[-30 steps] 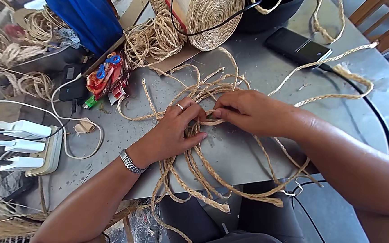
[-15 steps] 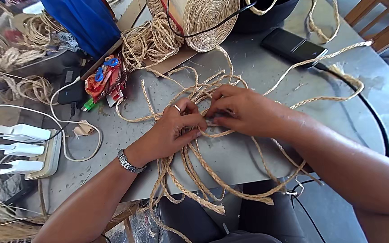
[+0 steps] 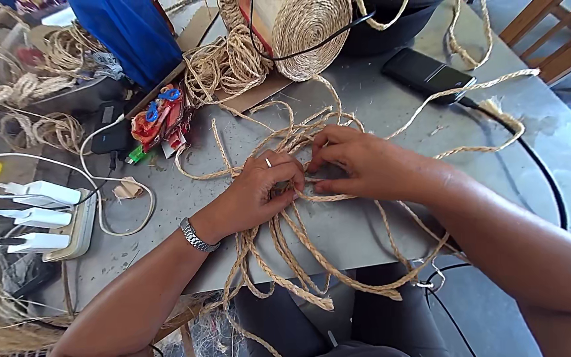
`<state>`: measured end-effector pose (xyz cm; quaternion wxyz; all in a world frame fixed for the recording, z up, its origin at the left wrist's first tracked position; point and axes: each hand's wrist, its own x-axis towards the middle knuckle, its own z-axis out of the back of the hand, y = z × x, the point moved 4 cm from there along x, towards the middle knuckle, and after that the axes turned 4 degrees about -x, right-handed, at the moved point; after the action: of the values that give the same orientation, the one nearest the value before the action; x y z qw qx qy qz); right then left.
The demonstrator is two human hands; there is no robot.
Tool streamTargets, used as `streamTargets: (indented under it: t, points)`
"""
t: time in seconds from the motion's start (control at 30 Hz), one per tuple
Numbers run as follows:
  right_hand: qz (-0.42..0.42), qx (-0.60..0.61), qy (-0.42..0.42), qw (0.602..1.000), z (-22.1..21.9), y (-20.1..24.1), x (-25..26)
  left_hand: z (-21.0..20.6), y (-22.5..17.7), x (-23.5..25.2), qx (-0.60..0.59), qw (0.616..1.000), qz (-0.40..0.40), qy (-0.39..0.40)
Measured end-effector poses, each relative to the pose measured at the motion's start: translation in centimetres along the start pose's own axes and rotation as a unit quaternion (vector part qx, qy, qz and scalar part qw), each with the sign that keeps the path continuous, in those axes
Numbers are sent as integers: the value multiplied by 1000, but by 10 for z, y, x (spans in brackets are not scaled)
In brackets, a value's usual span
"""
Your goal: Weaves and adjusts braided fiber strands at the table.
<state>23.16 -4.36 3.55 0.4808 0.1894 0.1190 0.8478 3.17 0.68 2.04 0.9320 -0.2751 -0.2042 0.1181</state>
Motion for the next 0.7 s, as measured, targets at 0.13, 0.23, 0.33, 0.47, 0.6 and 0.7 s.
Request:
streamTargets:
  t: [0.13, 0.23, 0.33, 0.47, 0.6, 0.7]
  points:
    - [-9, -12, 5, 1000, 6, 4, -5, 0, 0, 0, 24, 1000, -5, 10]
    - [14, 7, 0, 1000, 13, 17, -17, 0, 0, 0, 28, 1000, -4, 9]
    - [7, 40, 29, 999, 9, 30, -41, 0, -1, -1, 31, 999, 2, 8]
    - [-39, 80, 34, 995, 32, 35, -84, 0, 0, 1, 22, 1000, -4, 9]
    - [-103, 114, 19, 988, 73, 33, -145, -1, 1, 2, 25, 1000, 6, 12]
    - [-165, 74, 11, 983, 89, 41, -189, -2, 0, 3, 21, 1000, 1, 11]
